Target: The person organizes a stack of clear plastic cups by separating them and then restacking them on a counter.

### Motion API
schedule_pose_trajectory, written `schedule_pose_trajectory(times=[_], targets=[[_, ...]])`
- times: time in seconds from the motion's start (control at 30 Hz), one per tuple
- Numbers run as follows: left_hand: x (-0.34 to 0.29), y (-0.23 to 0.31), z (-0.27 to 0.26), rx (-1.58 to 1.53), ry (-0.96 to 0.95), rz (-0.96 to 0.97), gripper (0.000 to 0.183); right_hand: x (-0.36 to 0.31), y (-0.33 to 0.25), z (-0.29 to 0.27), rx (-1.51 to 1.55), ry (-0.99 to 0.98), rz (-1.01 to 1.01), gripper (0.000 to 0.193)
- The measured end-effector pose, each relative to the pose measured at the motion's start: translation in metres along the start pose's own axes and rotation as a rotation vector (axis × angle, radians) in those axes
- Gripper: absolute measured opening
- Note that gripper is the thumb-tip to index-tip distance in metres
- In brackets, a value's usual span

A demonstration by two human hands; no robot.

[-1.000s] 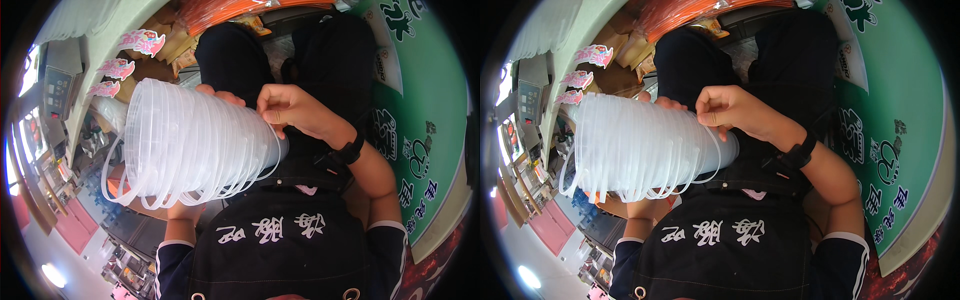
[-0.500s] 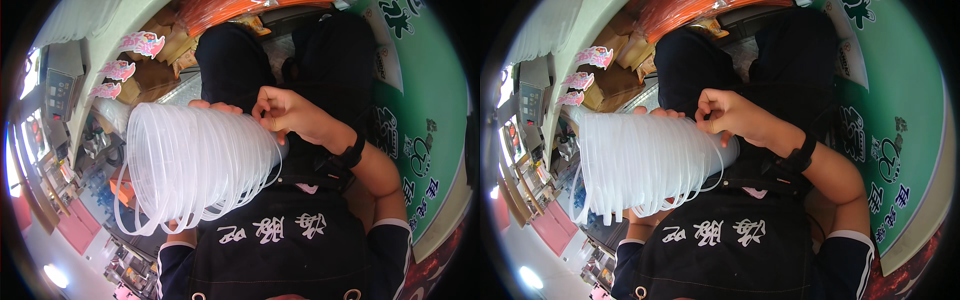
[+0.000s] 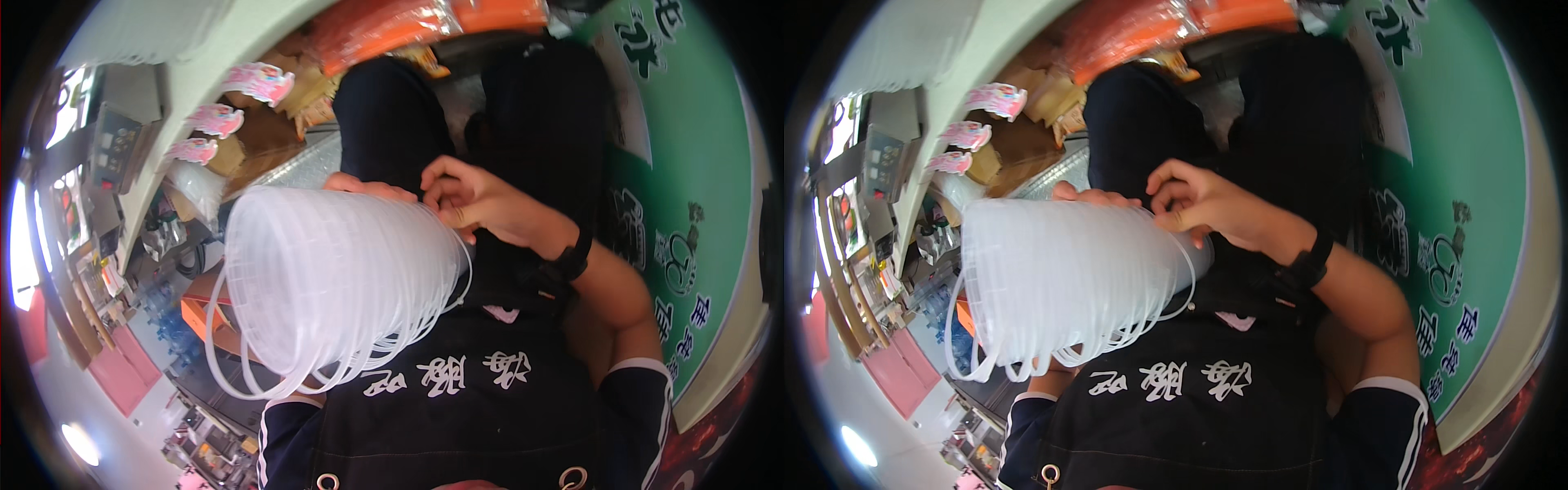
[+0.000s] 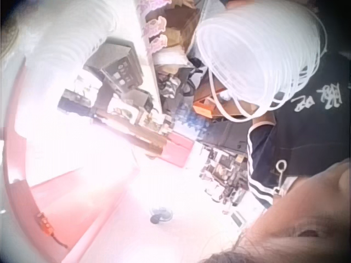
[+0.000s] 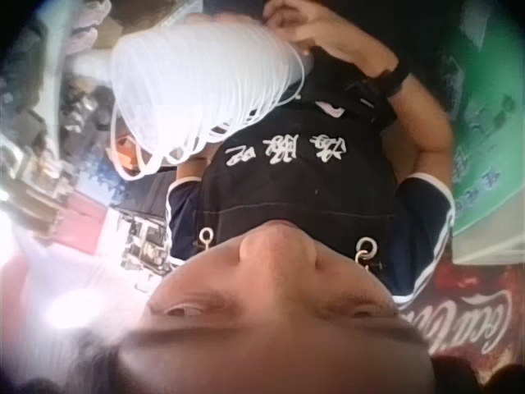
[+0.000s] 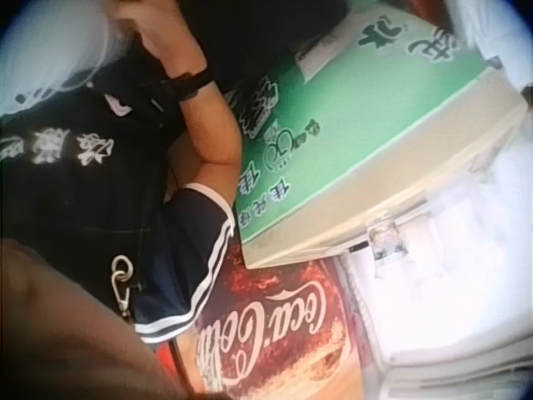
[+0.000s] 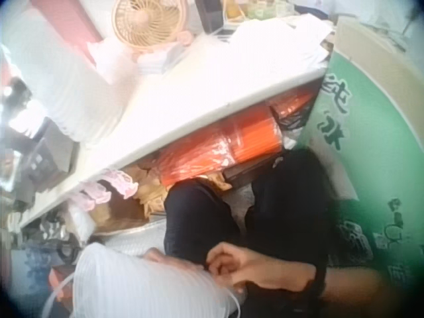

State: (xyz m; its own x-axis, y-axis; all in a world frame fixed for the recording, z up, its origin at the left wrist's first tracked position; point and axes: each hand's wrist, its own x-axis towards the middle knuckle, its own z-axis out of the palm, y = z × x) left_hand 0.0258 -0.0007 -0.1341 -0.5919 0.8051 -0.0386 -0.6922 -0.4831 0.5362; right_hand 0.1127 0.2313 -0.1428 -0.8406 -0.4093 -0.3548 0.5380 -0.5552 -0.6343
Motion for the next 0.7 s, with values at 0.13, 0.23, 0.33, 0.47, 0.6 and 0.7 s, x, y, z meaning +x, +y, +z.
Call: schedule_pose_trajectory(times=[0.13, 0.23, 0.33, 0.47, 0.6, 0.7], targets=[[0.010, 0.008, 0.017, 0.074, 0.073, -0.025, 0.060, -0.005, 0.009, -0.018, 0.009, -0.039, -0.067, 0.068], [0.010, 0.017, 0.029, 0.135, 0.131, -0.006, 0.062, -0.013, -0.001, -0.018, -0.325, -0.186, -0.105, 0.115], [0.018, 0.019, 0.029, 0.171, 0.164, 0.001, 0.064, -0.016, 0.005, -0.006, -0.958, -0.177, 0.000, 0.141], [0.022, 0.023, 0.039, 0.241, 0.182, 0.053, 0.066, -0.010, 0.030, 0.010, -0.875, -0.024, -0.321, 0.132], [0.033, 0.027, 0.045, 0.296, 0.181, 0.094, 0.069, -0.005, 0.031, 0.017, -0.678, 0.029, -0.391, 0.123], [0.047, 0.037, 0.055, 0.378, 0.166, 0.141, 0.071, -0.008, 0.017, 0.018, -0.737, 0.087, -0.553, 0.114]])
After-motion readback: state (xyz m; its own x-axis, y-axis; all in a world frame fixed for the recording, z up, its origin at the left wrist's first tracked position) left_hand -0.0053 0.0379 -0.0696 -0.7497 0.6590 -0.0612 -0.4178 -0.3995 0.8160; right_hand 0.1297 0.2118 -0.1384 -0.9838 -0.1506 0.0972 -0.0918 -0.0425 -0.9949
